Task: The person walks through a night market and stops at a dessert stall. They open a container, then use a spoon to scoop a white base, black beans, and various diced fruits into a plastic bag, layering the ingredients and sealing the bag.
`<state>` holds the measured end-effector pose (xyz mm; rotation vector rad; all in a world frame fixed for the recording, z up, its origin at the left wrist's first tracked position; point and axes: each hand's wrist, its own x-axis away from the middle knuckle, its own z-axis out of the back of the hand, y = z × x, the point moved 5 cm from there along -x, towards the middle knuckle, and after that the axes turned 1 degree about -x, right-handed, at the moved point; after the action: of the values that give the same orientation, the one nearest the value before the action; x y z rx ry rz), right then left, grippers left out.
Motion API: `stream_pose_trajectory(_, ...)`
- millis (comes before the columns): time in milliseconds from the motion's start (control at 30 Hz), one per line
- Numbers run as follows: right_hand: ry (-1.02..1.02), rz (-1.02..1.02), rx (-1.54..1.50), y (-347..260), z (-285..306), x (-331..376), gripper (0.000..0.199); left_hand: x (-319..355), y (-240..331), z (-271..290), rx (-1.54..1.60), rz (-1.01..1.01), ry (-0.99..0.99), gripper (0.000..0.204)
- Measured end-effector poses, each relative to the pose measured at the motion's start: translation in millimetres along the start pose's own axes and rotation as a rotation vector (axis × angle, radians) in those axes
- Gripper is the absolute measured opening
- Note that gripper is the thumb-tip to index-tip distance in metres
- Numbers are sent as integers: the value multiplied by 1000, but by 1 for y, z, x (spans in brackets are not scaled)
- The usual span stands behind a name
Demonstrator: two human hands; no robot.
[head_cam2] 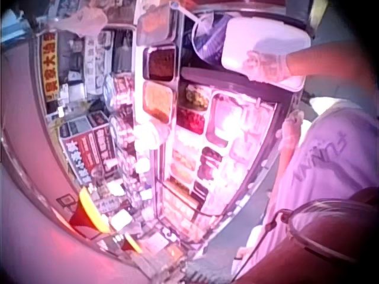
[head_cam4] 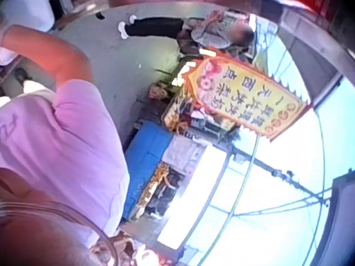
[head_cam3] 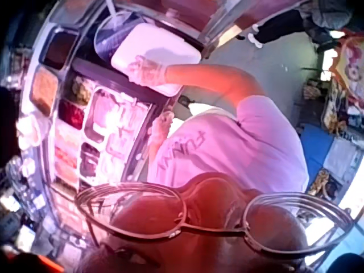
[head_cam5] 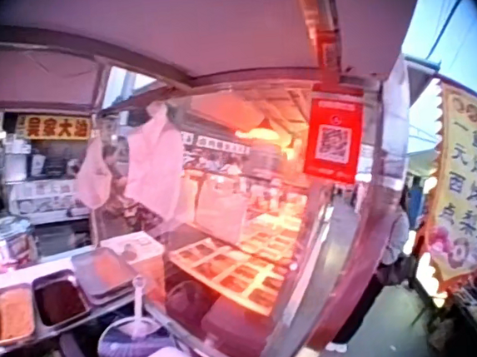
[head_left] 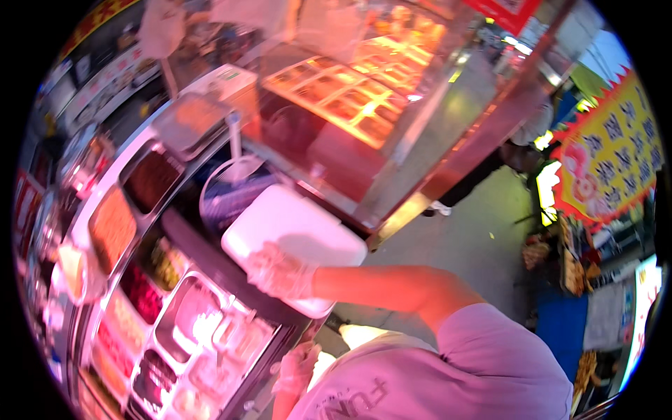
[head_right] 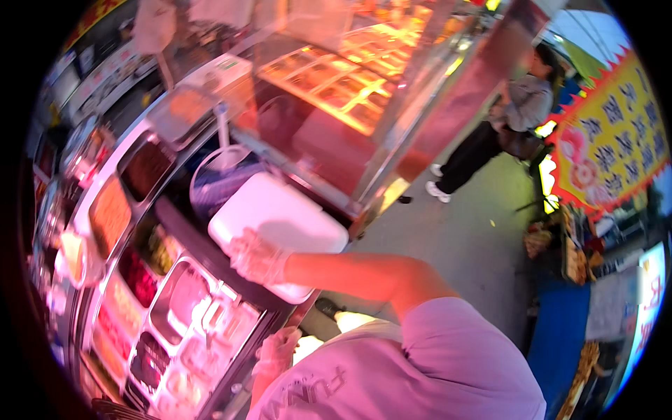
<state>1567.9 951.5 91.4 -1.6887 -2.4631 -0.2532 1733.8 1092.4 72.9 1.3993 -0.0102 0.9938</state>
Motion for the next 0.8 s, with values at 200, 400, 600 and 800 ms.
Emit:
stream_pose_trajectory(200,23,-487,-1388,-36,-57,5,18,16,-44,-18,-3,-51,93,38)
stream_pose_trajectory(400,-202,-878,-2564,-86,-223,136,27,38,-11,-7,-36,-207,290,28)
stream_pose_trajectory(600,-281,29,-2903,-86,-65,76,22,16,68,0,-55,-567,403,20)
stream_pose_trajectory(800,-539,438,-3144,-126,44,80,24,-41,114,7,-264,-566,530,55)
